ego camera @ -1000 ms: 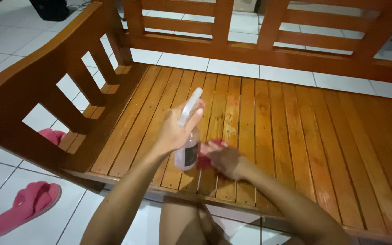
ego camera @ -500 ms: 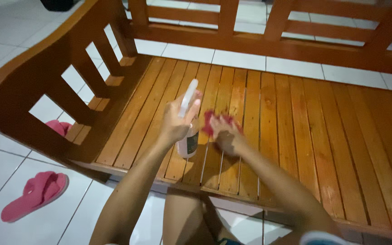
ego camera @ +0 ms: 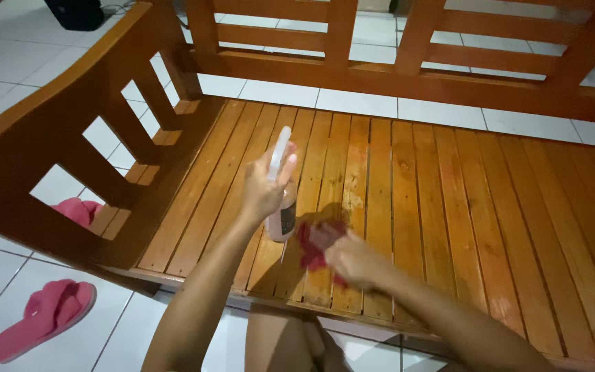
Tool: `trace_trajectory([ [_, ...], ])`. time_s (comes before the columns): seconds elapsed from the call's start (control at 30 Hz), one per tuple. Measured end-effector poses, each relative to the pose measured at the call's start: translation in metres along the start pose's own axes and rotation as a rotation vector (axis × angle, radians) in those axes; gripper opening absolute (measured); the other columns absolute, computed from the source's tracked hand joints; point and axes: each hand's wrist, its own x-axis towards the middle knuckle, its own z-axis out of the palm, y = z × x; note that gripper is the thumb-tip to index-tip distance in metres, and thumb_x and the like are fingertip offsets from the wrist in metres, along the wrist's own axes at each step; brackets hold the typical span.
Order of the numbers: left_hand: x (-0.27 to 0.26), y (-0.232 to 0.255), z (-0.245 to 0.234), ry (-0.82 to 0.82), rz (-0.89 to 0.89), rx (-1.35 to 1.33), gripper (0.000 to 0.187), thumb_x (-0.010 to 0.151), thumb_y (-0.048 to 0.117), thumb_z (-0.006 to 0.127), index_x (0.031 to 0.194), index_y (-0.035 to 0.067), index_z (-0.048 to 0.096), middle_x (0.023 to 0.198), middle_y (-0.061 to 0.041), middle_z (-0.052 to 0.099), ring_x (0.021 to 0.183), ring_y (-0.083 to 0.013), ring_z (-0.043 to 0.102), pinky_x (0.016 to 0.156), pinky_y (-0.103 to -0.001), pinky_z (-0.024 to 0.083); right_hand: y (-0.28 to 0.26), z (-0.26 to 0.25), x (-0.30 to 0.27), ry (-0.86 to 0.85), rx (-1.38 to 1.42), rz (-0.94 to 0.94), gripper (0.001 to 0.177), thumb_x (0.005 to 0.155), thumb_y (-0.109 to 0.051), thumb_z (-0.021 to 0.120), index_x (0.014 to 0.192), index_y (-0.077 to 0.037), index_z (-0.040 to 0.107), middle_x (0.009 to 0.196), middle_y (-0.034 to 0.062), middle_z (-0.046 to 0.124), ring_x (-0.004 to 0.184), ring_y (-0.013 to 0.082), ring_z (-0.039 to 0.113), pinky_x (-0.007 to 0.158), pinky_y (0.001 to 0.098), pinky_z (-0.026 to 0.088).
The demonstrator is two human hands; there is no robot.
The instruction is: The person sprays a cleaning solution onto a wooden bench and wipes the surface with a red cloth. They repeatedly spray and wipe different sections of the bench slats and frame.
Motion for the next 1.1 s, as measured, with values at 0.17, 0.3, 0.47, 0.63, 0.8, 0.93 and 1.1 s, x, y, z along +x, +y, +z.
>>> trace_trajectory([
  [0.17,0.001,0.005,0.007,-0.063,-0.151,-0.026,0.043,0.098,0.035,0.064,0.124,0.001,0.071,0.094,-0.016,0.078,0.079,-0.0202,0.073,0.073,-0.034,0.057,0.044,-0.038,0.055,0.315,0.062,0.079,0.063,0.099,-0.017,0.028,0.162,-0.014,0.021,0.165,0.0061,0.024,0.155,0.0277,0.015,0.125,0.0524,0.008],
  [0.3,-0.002,0.008,0.016,-0.139,-0.287,-0.079,0.044,0.095,0.035,0.060,0.126,0.006,0.068,0.108,-0.008,0.075,0.075,-0.0172,0.072,0.064,-0.034,0.060,0.076,-0.040,0.097,0.326,-0.013,0.214,0.058,0.105,-0.027,0.030,0.160,-0.014,0.016,0.171,0.0003,0.008,0.156,0.0256,0.010,0.125,0.0536,0.005],
  [0.47,-0.003,0.017,0.040,-0.045,-0.067,-0.068,0.038,0.096,0.030,0.066,0.124,0.003,0.072,0.103,-0.012,0.079,0.086,-0.0189,0.074,0.077,-0.034,0.057,0.073,-0.015,0.061,0.329,-0.050,0.083,0.067,0.101,-0.023,0.044,0.161,-0.008,0.019,0.167,0.0135,0.023,0.153,0.0345,0.023,0.122,0.0573,0.015],
  [0.63,0.005,0.027,0.052,-0.098,-0.050,-0.049,0.038,0.100,0.030,0.066,0.127,0.004,0.070,0.108,-0.015,0.077,0.094,-0.0249,0.074,0.082,-0.037,0.056,0.037,0.009,-0.030,-0.129,-0.067,0.154,0.037,0.114,-0.027,0.035,0.144,-0.015,0.053,0.151,0.0100,0.056,0.152,0.0260,0.046,0.134,0.0578,0.015],
  [0.8,0.016,0.021,0.067,-0.082,-0.047,-0.063,0.042,0.097,0.033,0.065,0.127,0.004,0.070,0.110,-0.015,0.079,0.096,-0.0244,0.078,0.085,-0.036,0.058,0.060,0.016,-0.054,0.373,-0.076,-0.404,0.055,0.102,-0.025,0.051,0.153,-0.006,0.046,0.154,0.0221,0.052,0.139,0.0412,0.043,0.122,0.0612,0.018],
  [0.93,0.019,0.008,0.081,-0.104,0.053,-0.112,0.044,0.102,0.030,0.064,0.134,-0.001,0.064,0.120,-0.017,0.075,0.110,-0.0272,0.074,0.093,-0.037,0.055,0.087,-0.017,-0.031,-0.198,-0.204,0.145,0.035,0.115,-0.035,0.035,0.133,-0.021,0.062,0.140,-0.0011,0.068,0.141,0.0119,0.058,0.140,0.0440,0.020],
  [1.1,0.022,0.010,0.083,-0.242,-0.274,0.014,0.048,0.097,0.034,0.059,0.138,0.009,0.063,0.111,-0.012,0.078,0.092,-0.0269,0.078,0.085,-0.035,0.059,0.122,-0.059,0.017,0.216,0.202,0.339,0.062,0.101,-0.019,0.040,0.161,-0.032,0.031,0.170,0.0007,0.018,0.152,0.0311,0.017,0.122,0.0568,0.021],
])
